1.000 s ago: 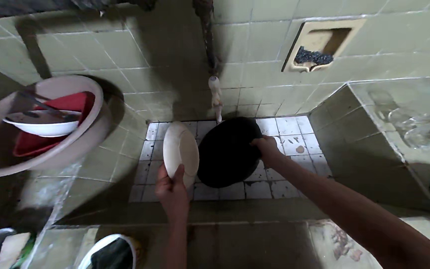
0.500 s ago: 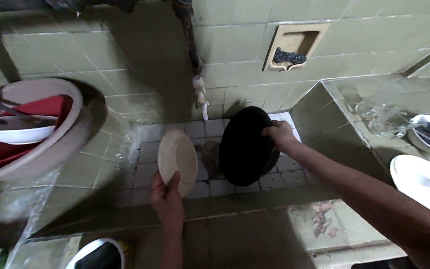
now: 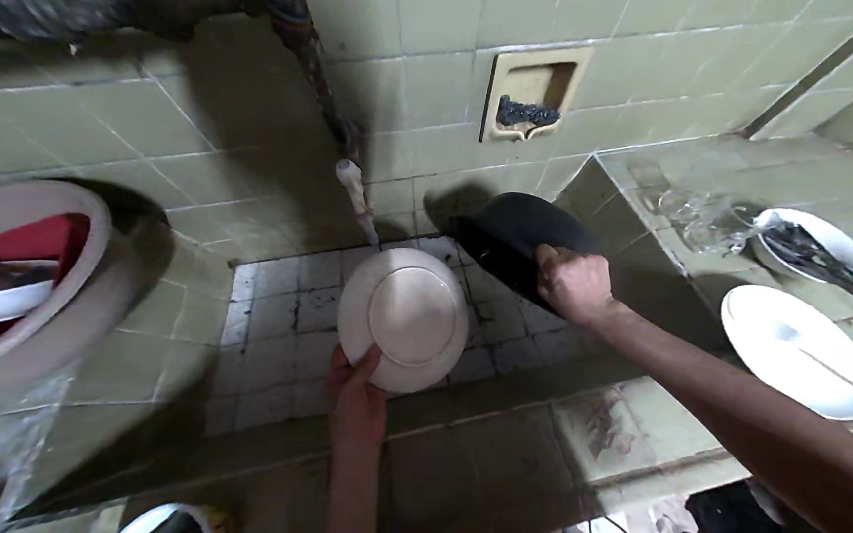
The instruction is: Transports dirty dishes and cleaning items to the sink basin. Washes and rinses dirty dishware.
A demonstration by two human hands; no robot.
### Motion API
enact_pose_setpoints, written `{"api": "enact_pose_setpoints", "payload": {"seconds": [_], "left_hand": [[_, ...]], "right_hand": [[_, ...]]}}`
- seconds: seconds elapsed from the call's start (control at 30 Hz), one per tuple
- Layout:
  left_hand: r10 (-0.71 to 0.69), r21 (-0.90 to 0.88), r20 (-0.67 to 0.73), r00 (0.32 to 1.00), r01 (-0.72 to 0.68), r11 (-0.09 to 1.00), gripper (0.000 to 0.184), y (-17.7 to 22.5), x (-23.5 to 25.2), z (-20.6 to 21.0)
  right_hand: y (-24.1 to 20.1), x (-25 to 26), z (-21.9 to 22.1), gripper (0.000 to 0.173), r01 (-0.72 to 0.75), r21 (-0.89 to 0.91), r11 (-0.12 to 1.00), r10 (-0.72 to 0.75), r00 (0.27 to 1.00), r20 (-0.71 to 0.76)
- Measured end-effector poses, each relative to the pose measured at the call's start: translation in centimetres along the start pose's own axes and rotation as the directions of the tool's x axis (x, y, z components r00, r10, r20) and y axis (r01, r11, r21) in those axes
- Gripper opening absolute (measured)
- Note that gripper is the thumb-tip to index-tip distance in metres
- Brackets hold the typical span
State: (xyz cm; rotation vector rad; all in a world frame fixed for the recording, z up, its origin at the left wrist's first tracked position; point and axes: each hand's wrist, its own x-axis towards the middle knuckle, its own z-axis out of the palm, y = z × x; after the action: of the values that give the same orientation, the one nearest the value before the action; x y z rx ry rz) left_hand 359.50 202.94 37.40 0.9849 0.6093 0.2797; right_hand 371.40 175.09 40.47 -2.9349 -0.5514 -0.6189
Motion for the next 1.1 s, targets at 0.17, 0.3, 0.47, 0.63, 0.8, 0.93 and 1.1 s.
{"api": "enact_pose_setpoints", "payload": {"seconds": [0.17,0.3,0.47,0.63,0.8,0.93,1.1], "left_hand": [[0.086,0.045,0.166,0.982,-0.095,0.994,0.031,-0.6,-0.1,1.3],[0.157,0.08,0.205,0.966,-0.176,0.981,0.031,-0.4,-0.3,1.2],[0.418,0.218,0.271,0.867,-0.479,0.851,0.033,2.8,-1.4,-2.0],[0.555,0.388,0.269,0.787,-0.616,0.686,0.031,5.8,-2.5,-3.7],[0.664,0.347,0.305,0.683,-0.728,0.591,0.031,7.0,-2.4,-4.6],[0.691,0.382,0.315,0.65,-0.754,0.534,0.031,8.5,-2.9,-5.0],[0.702,0.418,0.324,0.634,-0.762,0.495,0.029,8.9,-3.5,-5.2]], "right_hand": [[1.8,-0.6,-0.2,0.009,0.067,-0.05,0.996,-0.071,0.995,-0.068],[2.5,-0.7,-0.1,0.011,0.07,-0.084,0.994,-0.077,0.994,-0.078],[2.5,-0.7,-0.6,0.005,-0.034,-0.072,0.997,0.025,0.993,-0.116],[0.7,0.2,-2.4,0.011,-0.444,0.182,0.877,0.444,0.895,0.046],[-0.9,-0.1,1.6,0.009,-0.668,0.652,0.359,0.66,0.675,0.33],[-6.4,-1.0,4.0,0.019,-0.7,0.694,-0.171,0.585,0.495,0.643],[-12.6,-1.8,8.2,0.036,-0.756,0.492,-0.432,0.334,0.373,0.866]]}}
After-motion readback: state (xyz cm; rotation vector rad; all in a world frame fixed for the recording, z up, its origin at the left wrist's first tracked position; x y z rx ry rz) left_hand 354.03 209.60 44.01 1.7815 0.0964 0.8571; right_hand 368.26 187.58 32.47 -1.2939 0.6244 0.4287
